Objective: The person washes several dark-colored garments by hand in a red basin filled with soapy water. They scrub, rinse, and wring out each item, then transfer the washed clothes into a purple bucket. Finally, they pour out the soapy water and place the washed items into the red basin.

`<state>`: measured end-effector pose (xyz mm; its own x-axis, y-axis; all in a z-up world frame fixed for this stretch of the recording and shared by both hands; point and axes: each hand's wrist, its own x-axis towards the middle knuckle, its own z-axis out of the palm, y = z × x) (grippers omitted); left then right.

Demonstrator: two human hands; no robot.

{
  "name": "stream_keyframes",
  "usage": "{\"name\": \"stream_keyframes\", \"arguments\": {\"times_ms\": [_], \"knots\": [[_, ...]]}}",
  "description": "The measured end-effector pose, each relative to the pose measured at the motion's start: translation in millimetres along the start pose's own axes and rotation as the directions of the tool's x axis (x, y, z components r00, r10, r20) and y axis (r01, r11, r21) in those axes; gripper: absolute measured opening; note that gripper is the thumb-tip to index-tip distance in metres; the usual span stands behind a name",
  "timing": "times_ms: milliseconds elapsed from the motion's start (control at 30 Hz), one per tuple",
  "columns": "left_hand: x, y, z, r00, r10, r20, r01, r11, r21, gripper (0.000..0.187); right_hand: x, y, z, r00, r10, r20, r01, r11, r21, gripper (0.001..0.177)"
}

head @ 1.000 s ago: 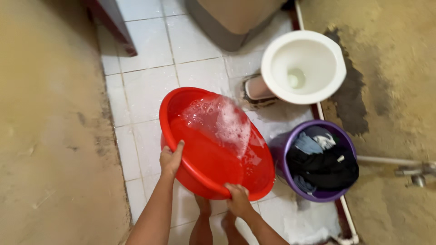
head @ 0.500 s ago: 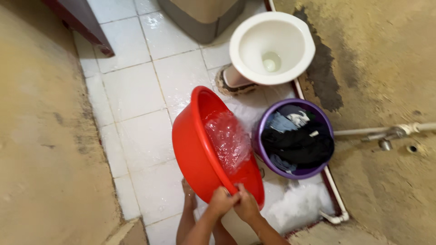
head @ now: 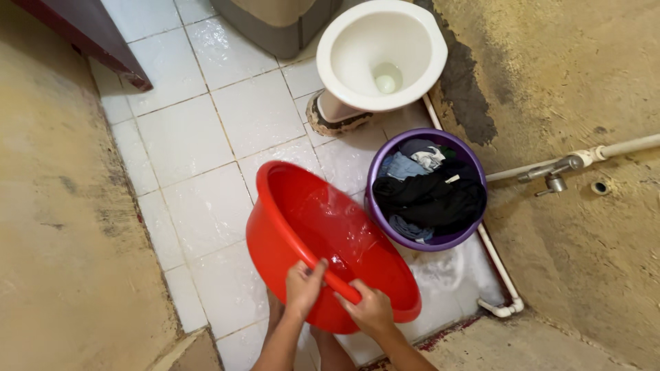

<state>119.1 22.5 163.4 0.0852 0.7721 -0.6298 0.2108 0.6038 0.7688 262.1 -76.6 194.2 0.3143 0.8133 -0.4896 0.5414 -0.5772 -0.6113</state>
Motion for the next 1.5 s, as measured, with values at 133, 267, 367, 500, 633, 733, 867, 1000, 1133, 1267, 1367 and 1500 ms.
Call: {"name": "stream_keyframes", "arguments": {"times_ms": [133, 267, 367, 500, 633, 733, 867, 1000, 1133, 1267, 1367, 1500], "knots": [[-8.9, 29.0, 4.6, 0.993, 0.108, -0.048, -0.108, 0.994, -0.009, 0.025, -3.4, -15.5, -25.3, 0.995, 0.021, 0.096, -0.028, 0.997, 0.072, 0.040], [-18.2, 69.1, 12.6, 0.966, 0.254, -0.056, -0.223, 0.921, 0.320, 0.034, 1.7, -11.6, -23.5, 0.995, -0.034, 0.093, -0.011, 0.896, 0.443, 0.039], [-11.9, 100.9, 9.0, 0.961, 0.275, -0.011, -0.241, 0.860, 0.449, 0.042, 12.4, -13.1, -10.6, 0.989, -0.062, 0.132, -0.051, 0.701, 0.711, 0.039], [-2.6, 127.4, 4.8, 0.964, 0.262, 0.046, -0.246, 0.812, 0.529, 0.046, 24.1, -14.7, 4.2, 0.981, -0.057, 0.184, -0.111, 0.612, 0.783, 0.041], [4.2, 135.6, -5.3, 0.964, 0.257, 0.073, -0.257, 0.815, 0.520, 0.042, 32.4, -17.4, 22.7, 0.978, -0.100, 0.185, -0.096, 0.569, 0.817, 0.045], [10.0, 137.2, -19.8, 0.968, 0.243, 0.062, -0.242, 0.839, 0.488, 0.040, 36.3, -31.2, 31.2, 0.974, -0.102, 0.200, -0.103, 0.589, 0.802, 0.043], [22.4, 137.6, -57.7, 0.951, 0.306, -0.056, -0.255, 0.871, 0.421, 0.034, 54.1, -68.9, 43.7, 0.969, -0.190, 0.160, -0.003, 0.637, 0.771, 0.037], [42.2, 124.6, -102.6, 0.926, 0.281, -0.252, -0.215, 0.942, 0.258, 0.026, 87.5, -111.0, 49.1, 0.959, -0.235, 0.161, 0.146, 0.890, 0.431, 0.039], [75.6, 75.2, -137.3, 0.926, 0.127, -0.355, -0.151, 0.988, -0.039, 0.027, 127.7, -141.9, 59.9, 0.917, -0.338, 0.210, 0.343, 0.939, 0.012, 0.044], [119.6, -17.1, -151.6, 0.899, -0.074, -0.432, -0.071, 0.948, -0.310, 0.031, 163.2, -139.1, 94.6, 0.791, -0.494, 0.361, 0.579, 0.795, -0.182, 0.041], [139.7, -102.5, -157.9, 0.878, -0.305, -0.369, 0.081, 0.854, -0.514, 0.035, 183.8, -108.5, 132.4, 0.678, -0.501, 0.537, 0.689, 0.688, -0.228, 0.034], [150.2, -213.2, -155.8, 0.805, -0.569, -0.168, 0.341, 0.676, -0.653, 0.059, 197.8, -43.8, 191.8, 0.611, -0.421, 0.670, 0.760, 0.547, -0.350, 0.044]]}}
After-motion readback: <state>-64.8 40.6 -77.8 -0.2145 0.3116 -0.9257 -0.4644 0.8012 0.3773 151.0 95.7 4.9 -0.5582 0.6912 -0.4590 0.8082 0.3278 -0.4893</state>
